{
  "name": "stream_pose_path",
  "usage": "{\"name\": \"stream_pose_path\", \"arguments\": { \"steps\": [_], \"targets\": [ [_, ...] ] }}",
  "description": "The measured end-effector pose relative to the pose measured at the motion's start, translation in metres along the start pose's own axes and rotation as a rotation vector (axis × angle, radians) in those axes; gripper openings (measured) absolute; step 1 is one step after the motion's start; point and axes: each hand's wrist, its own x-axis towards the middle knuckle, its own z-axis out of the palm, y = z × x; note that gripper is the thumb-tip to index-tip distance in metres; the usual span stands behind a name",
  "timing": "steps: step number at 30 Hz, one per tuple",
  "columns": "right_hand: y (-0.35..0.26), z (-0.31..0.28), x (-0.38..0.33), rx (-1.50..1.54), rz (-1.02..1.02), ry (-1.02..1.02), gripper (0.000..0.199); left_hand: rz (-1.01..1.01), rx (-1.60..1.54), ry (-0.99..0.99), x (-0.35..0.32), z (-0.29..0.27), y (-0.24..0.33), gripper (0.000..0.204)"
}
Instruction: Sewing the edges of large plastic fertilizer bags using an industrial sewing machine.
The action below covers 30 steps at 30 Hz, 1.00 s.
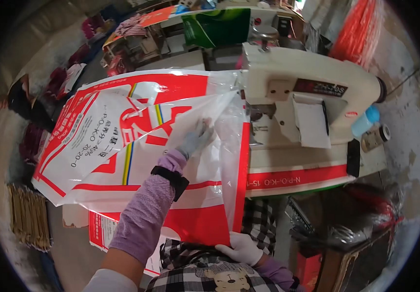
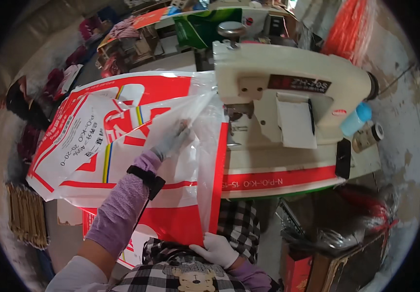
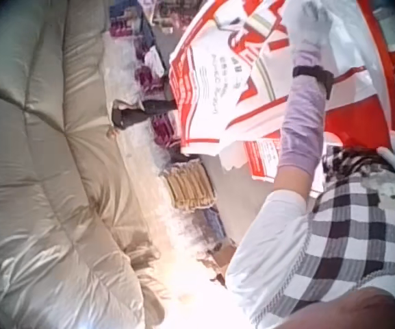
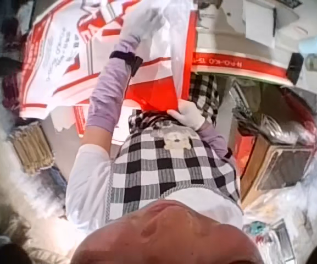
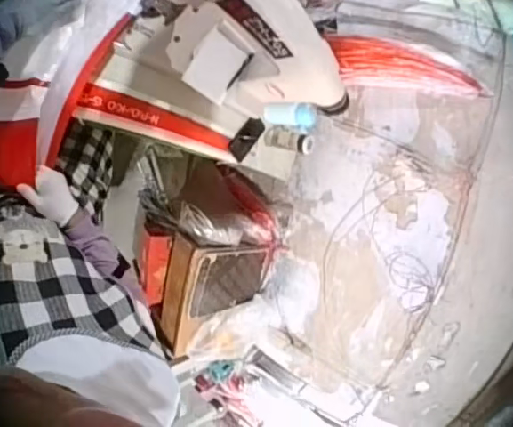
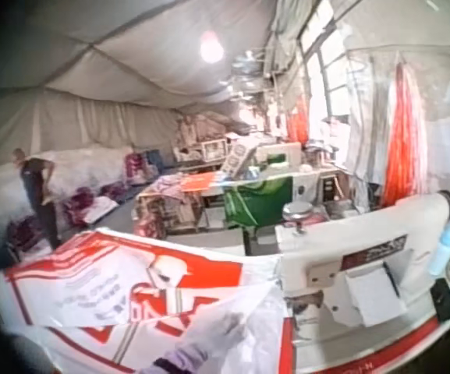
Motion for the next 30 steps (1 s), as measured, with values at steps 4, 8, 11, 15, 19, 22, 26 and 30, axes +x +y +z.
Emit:
{"name": "stream_pose_path", "arguments": {
  "steps": [4, 8, 11, 15, 19, 22, 26, 30],
  "targets": [
    [0.013, 0.014, -0.007, -0.290, -0.452, 0.142, 0.030, 0.348, -0.160, 0.183, -0.005, 0.021, 0.068, 0.055],
    [0.000, 0.004, -0.018, -0.256, -0.406, 0.044, 0.029, 0.573, 0.150, 0.039, 0.003, 0.037, 0.040, 0.056],
    [-0.009, -0.002, -0.029, -0.057, -0.236, 0.095, 0.028, 0.318, 0.155, -0.214, 0.000, 0.028, 0.032, 0.058],
    [-0.012, -0.012, -0.033, -0.018, -0.312, 0.187, 0.028, 0.345, -0.108, -0.369, 0.021, 0.019, 0.043, 0.070],
    [-0.018, -0.012, -0.028, -0.178, -0.303, 0.148, 0.025, 0.363, 0.111, -0.226, 0.017, 0.044, 0.040, 0.078],
    [-0.029, -0.018, -0.028, -0.180, -0.369, 0.171, 0.026, 0.095, 0.416, -0.136, 0.009, 0.061, 0.080, 0.072],
    [-0.023, -0.013, -0.030, -0.290, -0.293, 0.148, 0.025, 0.134, 0.564, 0.042, -0.042, 0.094, 0.086, 0.069],
    [0.028, -0.001, -0.041, -0.018, -0.090, 0.264, 0.028, 0.486, 0.318, -0.131, -0.153, 0.076, 0.077, 0.055]
  ]
}}
